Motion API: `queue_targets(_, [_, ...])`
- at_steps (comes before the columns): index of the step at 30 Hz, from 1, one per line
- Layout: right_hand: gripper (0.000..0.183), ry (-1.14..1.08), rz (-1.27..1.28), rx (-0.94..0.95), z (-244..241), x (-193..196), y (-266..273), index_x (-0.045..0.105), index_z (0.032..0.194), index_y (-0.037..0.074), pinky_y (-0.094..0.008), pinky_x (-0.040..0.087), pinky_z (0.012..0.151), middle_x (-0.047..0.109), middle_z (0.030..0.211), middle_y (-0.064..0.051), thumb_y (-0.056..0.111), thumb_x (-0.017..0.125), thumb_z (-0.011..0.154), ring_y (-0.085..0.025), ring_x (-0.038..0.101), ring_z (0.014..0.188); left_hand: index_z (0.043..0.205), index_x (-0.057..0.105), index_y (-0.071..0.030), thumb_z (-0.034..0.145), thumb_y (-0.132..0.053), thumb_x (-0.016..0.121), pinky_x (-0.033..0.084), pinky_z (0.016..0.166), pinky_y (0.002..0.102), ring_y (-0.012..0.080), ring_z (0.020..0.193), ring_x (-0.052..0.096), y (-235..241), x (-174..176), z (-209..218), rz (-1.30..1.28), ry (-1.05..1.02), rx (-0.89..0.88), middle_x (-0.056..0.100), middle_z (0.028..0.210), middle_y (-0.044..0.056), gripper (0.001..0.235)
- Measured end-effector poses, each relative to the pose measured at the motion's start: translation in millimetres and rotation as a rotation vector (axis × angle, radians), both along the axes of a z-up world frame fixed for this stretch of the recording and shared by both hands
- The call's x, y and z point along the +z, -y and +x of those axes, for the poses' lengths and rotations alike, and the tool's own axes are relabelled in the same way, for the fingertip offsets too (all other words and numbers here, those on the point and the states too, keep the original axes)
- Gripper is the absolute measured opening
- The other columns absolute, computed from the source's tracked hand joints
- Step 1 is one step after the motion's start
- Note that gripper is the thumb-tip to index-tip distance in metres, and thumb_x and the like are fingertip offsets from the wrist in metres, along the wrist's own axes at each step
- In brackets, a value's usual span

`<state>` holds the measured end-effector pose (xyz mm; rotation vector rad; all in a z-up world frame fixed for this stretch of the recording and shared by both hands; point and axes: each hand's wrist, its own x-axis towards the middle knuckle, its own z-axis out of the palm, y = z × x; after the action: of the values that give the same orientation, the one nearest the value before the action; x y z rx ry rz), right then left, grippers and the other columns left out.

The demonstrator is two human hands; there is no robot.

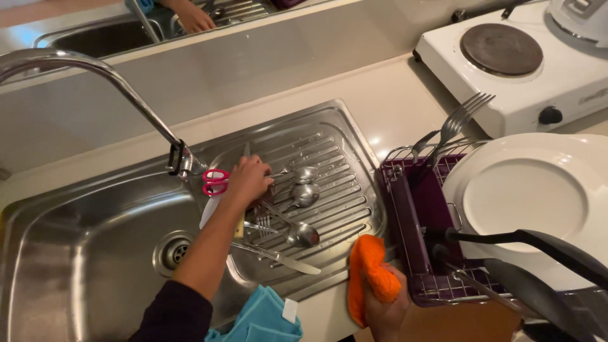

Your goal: Drying plates and cutlery with a cloth and placing them in a drying rack

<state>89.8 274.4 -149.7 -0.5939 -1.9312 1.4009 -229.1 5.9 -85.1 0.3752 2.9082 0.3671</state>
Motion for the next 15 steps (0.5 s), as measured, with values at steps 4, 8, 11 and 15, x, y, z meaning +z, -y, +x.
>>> queue_targets(4, [0.047, 0.149, 0.059, -0.073, -2, 25, 4, 0.069, 0.115, 0.010, -0.029, 0.051, 0.091, 0.075, 0.111, -0.005, 0.025, 0.085, 0.073, -0.018, 0.069, 0.099, 0.113, 0.071, -0.013, 0.095, -0.026, 0.065, 0.040, 0.106, 0.055, 0.0366, 0.127, 0.047, -11, -18, -13, -0.070, -0.041, -0.101, 0.057, 0.126, 0.011, 0.023])
queue_targets(8, [0.049, 0.206, 0.047, -0.059, -1, 42, 8, 0.067, 0.116, 0.008, -0.033, 0.050, 0.089, 0.073, 0.112, -0.007, 0.030, 0.084, 0.076, -0.022, 0.067, 0.100, 0.118, 0.068, -0.006, 0.092, -0.018, 0.063, 0.041, 0.104, 0.056, 0.0395, 0.130, 0.046, -20, -34, -27, -0.156, -0.049, -0.162, 0.054, 0.130, 0.016, 0.029])
queue_targets(11, [0.044, 0.106, 0.081, -0.062, -2, 38, 11, 0.067, 0.114, 0.009, -0.031, 0.051, 0.086, 0.072, 0.112, -0.007, 0.027, 0.084, 0.078, -0.019, 0.066, 0.097, 0.127, 0.055, -0.004, 0.099, -0.023, 0.057, 0.035, 0.113, 0.059, 0.0387, 0.130, 0.042, -24, -11, -20, -0.079, 0.065, -0.136, 0.045, 0.134, 0.018, 0.034])
queue_targets(15, [0.044, 0.097, 0.171, -0.081, -3, 35, 12, 0.066, 0.115, 0.009, -0.031, 0.049, 0.091, 0.071, 0.113, -0.006, 0.028, 0.084, 0.080, -0.021, 0.066, 0.100, 0.122, 0.060, -0.011, 0.099, -0.014, 0.054, 0.036, 0.107, 0.060, 0.0342, 0.127, 0.044, -5, 48, 23, 0.198, 0.000, -0.100, 0.051, 0.128, 0.012, 0.024])
